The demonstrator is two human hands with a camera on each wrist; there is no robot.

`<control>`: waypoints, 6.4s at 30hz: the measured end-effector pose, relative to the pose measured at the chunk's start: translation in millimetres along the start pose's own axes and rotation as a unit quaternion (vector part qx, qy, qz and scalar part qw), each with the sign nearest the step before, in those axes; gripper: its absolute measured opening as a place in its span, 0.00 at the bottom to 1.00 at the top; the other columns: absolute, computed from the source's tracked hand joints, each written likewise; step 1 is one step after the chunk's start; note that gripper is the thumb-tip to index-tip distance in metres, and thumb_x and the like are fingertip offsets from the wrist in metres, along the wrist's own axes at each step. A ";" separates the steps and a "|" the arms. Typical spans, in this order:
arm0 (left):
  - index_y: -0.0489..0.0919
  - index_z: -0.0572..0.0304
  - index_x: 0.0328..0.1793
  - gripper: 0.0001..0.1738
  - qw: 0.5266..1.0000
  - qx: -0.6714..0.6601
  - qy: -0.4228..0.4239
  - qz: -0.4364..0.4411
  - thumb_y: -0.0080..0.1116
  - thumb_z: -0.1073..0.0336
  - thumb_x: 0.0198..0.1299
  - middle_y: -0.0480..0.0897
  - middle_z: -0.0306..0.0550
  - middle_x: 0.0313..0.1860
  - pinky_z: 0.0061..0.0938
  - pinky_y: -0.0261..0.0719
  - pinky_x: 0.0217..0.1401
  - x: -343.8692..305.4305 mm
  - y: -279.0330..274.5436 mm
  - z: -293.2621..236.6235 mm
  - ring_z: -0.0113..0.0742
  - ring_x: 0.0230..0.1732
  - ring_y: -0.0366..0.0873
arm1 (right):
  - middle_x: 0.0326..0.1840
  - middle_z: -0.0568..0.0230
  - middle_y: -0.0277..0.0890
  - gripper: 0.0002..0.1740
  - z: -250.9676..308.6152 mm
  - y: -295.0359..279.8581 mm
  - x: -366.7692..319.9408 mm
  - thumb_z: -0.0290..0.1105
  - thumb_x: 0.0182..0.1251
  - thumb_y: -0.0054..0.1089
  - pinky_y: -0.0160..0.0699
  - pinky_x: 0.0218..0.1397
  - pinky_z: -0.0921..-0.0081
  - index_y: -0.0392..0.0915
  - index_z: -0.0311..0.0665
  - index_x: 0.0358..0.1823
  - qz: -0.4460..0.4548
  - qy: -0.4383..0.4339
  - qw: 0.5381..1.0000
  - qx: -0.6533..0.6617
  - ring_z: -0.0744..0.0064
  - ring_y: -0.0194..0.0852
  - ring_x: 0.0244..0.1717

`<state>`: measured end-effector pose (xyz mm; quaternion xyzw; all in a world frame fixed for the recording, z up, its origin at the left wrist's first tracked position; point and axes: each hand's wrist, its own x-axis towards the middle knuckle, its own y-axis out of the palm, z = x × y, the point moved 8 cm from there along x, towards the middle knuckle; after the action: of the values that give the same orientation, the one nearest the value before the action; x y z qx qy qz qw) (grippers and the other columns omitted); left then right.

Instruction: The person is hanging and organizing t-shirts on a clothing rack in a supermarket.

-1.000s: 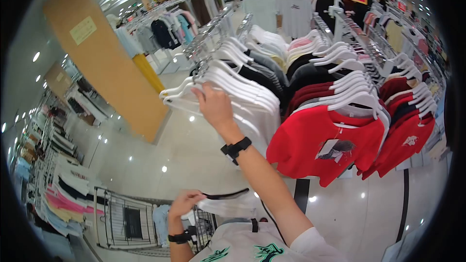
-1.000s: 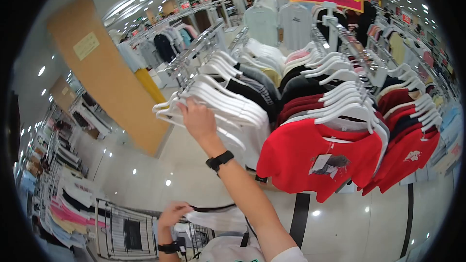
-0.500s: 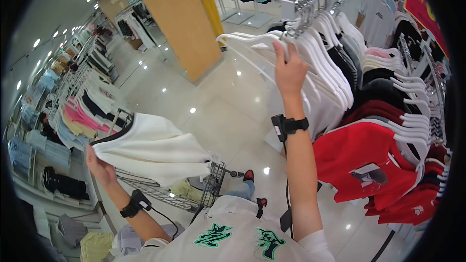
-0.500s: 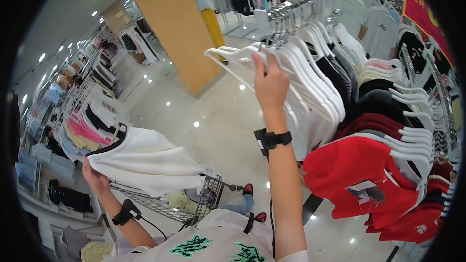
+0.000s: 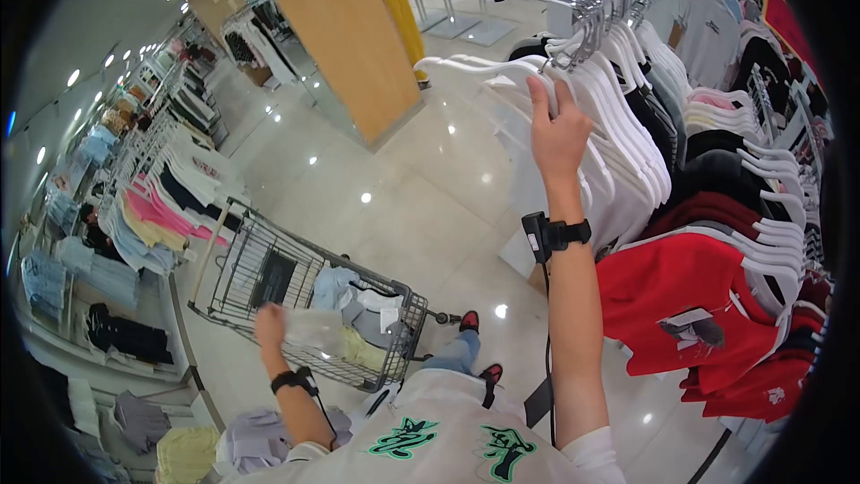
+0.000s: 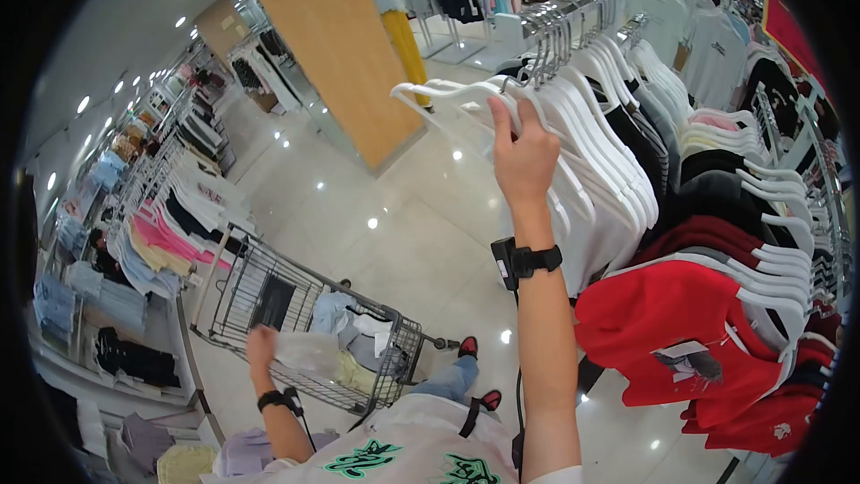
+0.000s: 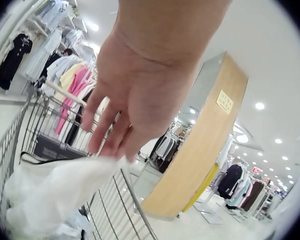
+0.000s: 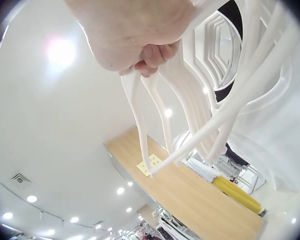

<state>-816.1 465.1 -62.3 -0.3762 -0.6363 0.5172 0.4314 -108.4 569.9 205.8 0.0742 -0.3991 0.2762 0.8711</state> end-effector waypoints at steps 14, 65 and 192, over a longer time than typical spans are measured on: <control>0.84 0.64 0.56 0.14 0.834 -0.432 0.340 0.047 0.63 0.61 0.73 0.87 0.43 0.45 0.26 0.76 0.54 33.5 -164.3 -426.0 0.31 0.49 0.82 | 0.20 0.41 0.76 0.21 -4.2 -3.4 -4.6 0.47 0.74 0.66 0.75 0.28 0.52 0.84 0.32 0.46 0.025 0.015 0.999 0.018 0.37 0.79 0.25; 0.88 0.64 0.58 0.28 0.737 -0.495 0.458 -0.047 0.68 0.50 0.59 0.90 0.62 0.41 0.48 0.85 0.50 -20.5 -253.6 -714.9 0.62 0.43 0.88 | 0.83 0.43 0.58 0.57 7.0 -89.9 -2.7 0.41 0.50 0.82 0.53 0.84 0.45 0.60 0.33 0.79 0.052 -0.045 0.930 -0.361 0.41 0.51 0.84; 0.89 0.60 0.57 0.15 0.590 -0.477 0.611 0.226 0.65 0.70 0.66 0.88 0.50 0.38 0.34 0.79 0.40 -84.8 -110.3 -501.0 0.46 0.36 0.81 | 0.19 0.68 0.70 0.17 -14.1 -164.7 -171.0 0.38 0.68 0.73 0.61 0.27 0.74 0.85 0.27 0.34 0.149 0.288 0.945 -0.032 0.82 0.60 0.24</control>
<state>-320.4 533.7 79.0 -0.8873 -0.2738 -0.1309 0.3472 -100.6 365.0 85.5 -0.0971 -0.1466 0.3997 0.8996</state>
